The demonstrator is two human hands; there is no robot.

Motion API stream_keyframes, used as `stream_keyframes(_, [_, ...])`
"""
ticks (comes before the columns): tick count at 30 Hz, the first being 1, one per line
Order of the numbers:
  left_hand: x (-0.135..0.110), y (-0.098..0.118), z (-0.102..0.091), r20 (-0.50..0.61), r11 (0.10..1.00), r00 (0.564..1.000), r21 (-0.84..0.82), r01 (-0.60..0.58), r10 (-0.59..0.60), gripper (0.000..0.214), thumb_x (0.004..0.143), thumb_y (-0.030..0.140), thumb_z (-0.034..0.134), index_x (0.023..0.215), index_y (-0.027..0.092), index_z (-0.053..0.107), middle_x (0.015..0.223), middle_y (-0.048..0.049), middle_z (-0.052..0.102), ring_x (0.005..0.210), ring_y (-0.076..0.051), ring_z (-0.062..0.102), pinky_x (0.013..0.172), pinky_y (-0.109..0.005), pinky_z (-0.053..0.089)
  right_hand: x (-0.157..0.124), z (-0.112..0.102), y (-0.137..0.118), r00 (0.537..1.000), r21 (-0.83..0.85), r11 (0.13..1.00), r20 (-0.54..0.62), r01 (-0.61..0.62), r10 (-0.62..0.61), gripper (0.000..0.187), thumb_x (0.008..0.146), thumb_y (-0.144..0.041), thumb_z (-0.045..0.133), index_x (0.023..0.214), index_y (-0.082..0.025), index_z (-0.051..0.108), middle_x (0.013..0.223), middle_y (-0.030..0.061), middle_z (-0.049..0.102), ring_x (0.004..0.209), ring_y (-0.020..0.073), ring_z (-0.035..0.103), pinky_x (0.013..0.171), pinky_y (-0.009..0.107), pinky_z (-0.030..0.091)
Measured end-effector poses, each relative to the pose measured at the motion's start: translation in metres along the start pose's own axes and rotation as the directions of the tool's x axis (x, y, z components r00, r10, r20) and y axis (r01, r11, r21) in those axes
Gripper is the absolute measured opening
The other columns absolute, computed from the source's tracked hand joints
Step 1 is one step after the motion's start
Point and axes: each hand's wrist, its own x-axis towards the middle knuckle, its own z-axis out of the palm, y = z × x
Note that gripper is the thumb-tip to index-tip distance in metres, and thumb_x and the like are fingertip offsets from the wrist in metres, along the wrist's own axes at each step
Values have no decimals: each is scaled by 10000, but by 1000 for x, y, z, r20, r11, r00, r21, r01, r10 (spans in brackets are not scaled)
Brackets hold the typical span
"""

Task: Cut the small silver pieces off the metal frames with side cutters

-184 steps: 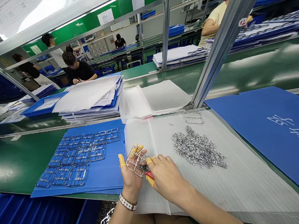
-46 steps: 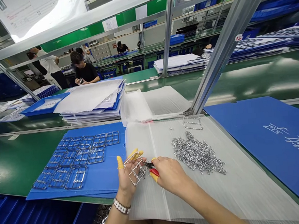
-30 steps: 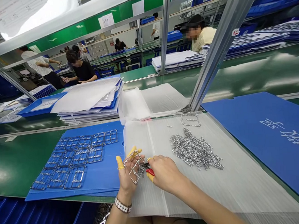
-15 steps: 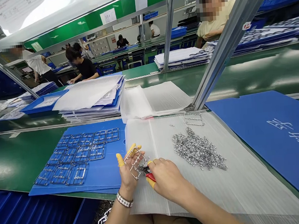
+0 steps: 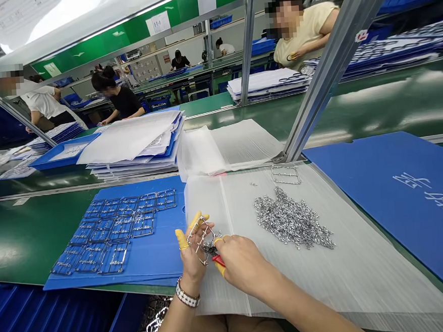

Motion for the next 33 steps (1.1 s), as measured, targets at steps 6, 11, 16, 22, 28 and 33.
stream_keyframes(6, [1,2,0,32,1000,999,-22,-18,18,693,830,668,282,1119,150,640,1110,-137,655,990,-282,612,967,-436,384,-3,3,15,998,17,999,-50,-40,41,162,793,-230,495,895,-173,608,883,96,674,828,236,632,681,301,436])
stream_keyframes(11, [-2,16,-14,46,997,999,-67,28,-25,669,847,642,273,1204,167,582,1182,-141,618,1014,-287,604,955,-462,397,-9,7,33,982,132,987,-154,-91,112,291,798,-290,493,1040,-160,587,971,102,667,921,244,608,775,329,439])
stream_keyframes(16, [-37,69,-81,94,984,995,175,26,-43,529,861,499,404,1257,177,546,1254,-137,578,1128,-321,537,1023,-497,330,-13,17,49,972,227,972,-211,-51,100,330,770,-323,495,1060,-199,593,1001,69,679,929,235,625,787,331,465])
stream_keyframes(22, [-86,143,-172,-10,517,989,853,-70,151,469,783,430,584,1207,229,588,1305,-90,539,1264,-305,400,1088,-460,254,2,33,56,982,255,967,-184,-5,53,333,770,-382,488,1040,-222,599,999,57,688,928,238,637,764,339,501])
stream_keyframes(28, [-26,140,-173,289,-324,890,930,-173,354,204,835,260,526,1002,242,643,1109,-83,614,1067,-250,512,935,-468,394,17,38,32,959,277,941,-256,193,-121,348,803,-355,481,1107,-216,579,997,71,677,903,220,641,777,335,517])
stream_keyframes(33, [21,120,-154,350,-412,892,886,-214,287,129,799,135,533,807,206,640,1025,-91,610,992,-250,497,852,-448,393,7,34,38,918,275,896,-292,348,-267,410,855,-359,475,1252,-257,497,1067,73,648,984,208,611,846,331,502])
